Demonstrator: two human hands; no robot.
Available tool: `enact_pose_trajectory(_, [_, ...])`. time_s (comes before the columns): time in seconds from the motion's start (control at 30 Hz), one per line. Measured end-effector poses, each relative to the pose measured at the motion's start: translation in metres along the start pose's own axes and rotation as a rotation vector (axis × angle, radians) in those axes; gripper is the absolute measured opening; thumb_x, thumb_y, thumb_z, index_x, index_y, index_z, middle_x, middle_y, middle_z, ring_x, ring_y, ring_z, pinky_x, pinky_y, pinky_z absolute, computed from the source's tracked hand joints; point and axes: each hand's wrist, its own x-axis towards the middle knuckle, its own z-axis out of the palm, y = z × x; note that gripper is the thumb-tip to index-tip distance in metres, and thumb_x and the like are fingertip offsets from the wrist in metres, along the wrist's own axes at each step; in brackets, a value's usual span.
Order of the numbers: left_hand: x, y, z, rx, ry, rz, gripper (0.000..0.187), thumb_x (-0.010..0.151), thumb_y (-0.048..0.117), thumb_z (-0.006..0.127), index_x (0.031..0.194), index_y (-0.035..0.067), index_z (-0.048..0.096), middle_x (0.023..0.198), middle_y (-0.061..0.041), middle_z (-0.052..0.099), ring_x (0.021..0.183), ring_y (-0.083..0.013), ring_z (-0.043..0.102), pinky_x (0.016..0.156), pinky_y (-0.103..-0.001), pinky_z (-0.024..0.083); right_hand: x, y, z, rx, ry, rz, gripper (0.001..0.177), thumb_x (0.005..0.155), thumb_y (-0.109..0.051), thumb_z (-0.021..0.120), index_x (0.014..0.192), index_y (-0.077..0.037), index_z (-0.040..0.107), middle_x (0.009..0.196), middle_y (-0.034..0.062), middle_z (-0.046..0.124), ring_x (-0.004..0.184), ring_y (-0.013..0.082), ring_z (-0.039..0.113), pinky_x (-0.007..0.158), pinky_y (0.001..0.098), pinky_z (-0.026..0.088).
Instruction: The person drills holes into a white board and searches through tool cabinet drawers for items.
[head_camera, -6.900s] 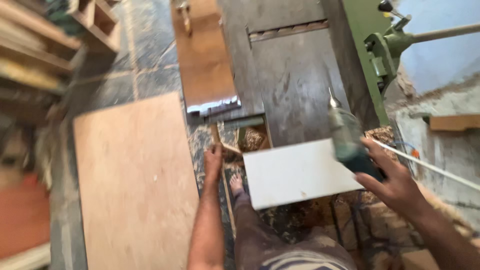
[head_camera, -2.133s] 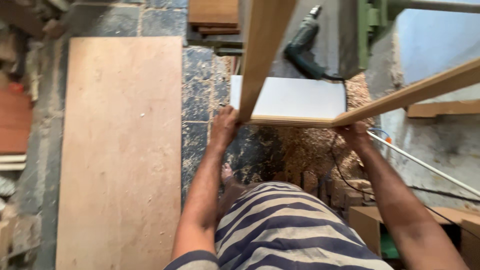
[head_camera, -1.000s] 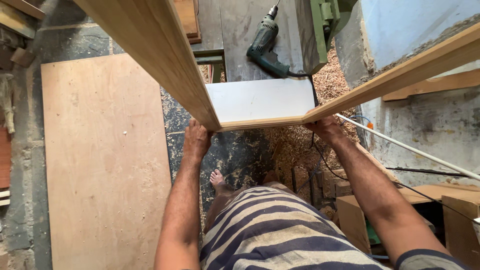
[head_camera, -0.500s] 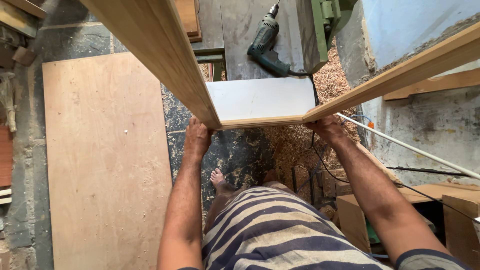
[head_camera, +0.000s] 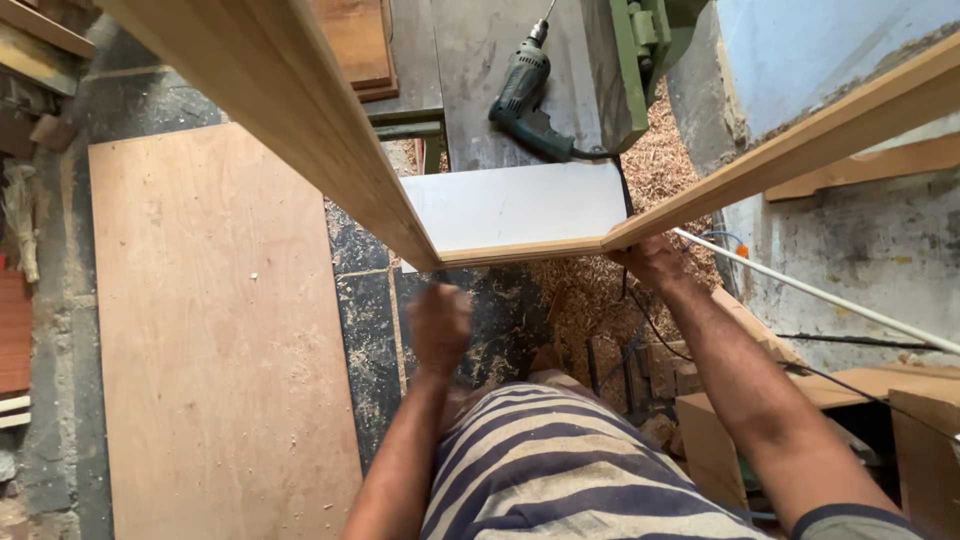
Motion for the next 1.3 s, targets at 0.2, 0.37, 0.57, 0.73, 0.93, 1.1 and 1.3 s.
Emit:
enact_pose_trajectory(0.2, [0.046,0.073,0.04,0.323,0.094,0.597,0.062,0.081,-0.001,0.049,0.142,0.003,0.046,0.137,-0.018,0.052,0.125,-0.0327,0.051,0.11,-0.051,0.039,-0.006,0.008,-0.001,-0.065,-0.04,0.27,0.024,0.099,-0.032,0.069,0.115,-0.014,0.068,0.101,0.0063,0.071,0.094,0.0223,0.068,0.079,0.0428,0.057])
enact_pose_trajectory(0.37, [0.088,0.098,0.042,0.568,-0.347,0.368,0.047,0.09,-0.006,0.044,0.136,0.005,0.044,0.125,-0.014,0.05,0.117,-0.026,0.048,0.108,-0.048,0.038,0.003,0.018,0.004,0.045,-0.006,-0.015,0.011,0.094,-0.015,0.071,0.103,-0.009,0.07,0.1,0.0093,0.073,0.095,0.0203,0.07,0.078,0.0354,0.061])
enact_pose_trajectory(0.57, [0.084,0.11,0.021,0.591,-0.39,0.378,0.043,0.092,-0.006,0.05,0.133,0.008,0.046,0.119,-0.01,0.049,0.112,-0.0225,0.048,0.105,-0.046,0.039,0.004,0.03,0.005,0.032,0.009,0.015,0.014,0.091,-0.012,0.077,0.103,-0.01,0.071,0.101,0.0071,0.073,0.096,0.021,0.069,0.081,0.0343,0.065])
enact_pose_trajectory(0.73, [0.074,0.12,-0.001,0.667,-0.425,0.394,0.068,0.076,0.009,0.068,0.138,0.007,0.041,0.122,-0.009,0.046,0.117,-0.0228,0.045,0.106,-0.045,0.032,0.005,0.049,0.01,-0.038,0.076,-0.122,0.029,0.086,-0.01,0.081,0.113,-0.008,0.07,0.098,0.0089,0.072,0.092,0.0222,0.067,0.078,0.0379,0.059])
enact_pose_trajectory(0.93, [0.077,0.1,0.043,0.553,-0.224,0.419,0.064,0.082,0.01,0.066,0.141,0.009,0.043,0.128,-0.011,0.048,0.119,-0.0259,0.047,0.107,-0.05,0.034,-0.101,0.055,0.049,0.072,0.424,-0.114,0.032,0.106,-0.016,0.065,0.135,-0.003,0.061,0.118,0.0115,0.069,0.113,0.0221,0.068,0.088,0.0346,0.055])
enact_pose_trajectory(1.1, [0.081,0.086,0.059,0.494,-0.25,0.407,0.052,0.089,0.004,0.061,0.139,0.006,0.047,0.129,-0.013,0.052,0.121,-0.0277,0.05,0.111,-0.052,0.036,-0.185,0.053,0.097,0.307,-0.36,0.657,0.064,0.1,-0.056,0.045,0.136,-0.008,0.066,0.134,0.0162,0.071,0.12,0.0292,0.067,0.105,0.0436,0.051])
enact_pose_trajectory(1.3, [0.076,0.088,0.032,0.639,-0.368,0.449,0.056,0.085,-0.01,0.058,0.138,0.003,0.045,0.125,-0.014,0.052,0.112,-0.0265,0.051,0.104,-0.046,0.041,-0.231,0.052,0.12,0.415,-0.595,0.772,0.062,0.098,-0.057,0.041,0.123,-0.011,0.074,0.121,0.0142,0.076,0.107,0.0271,0.072,0.094,0.0419,0.06])
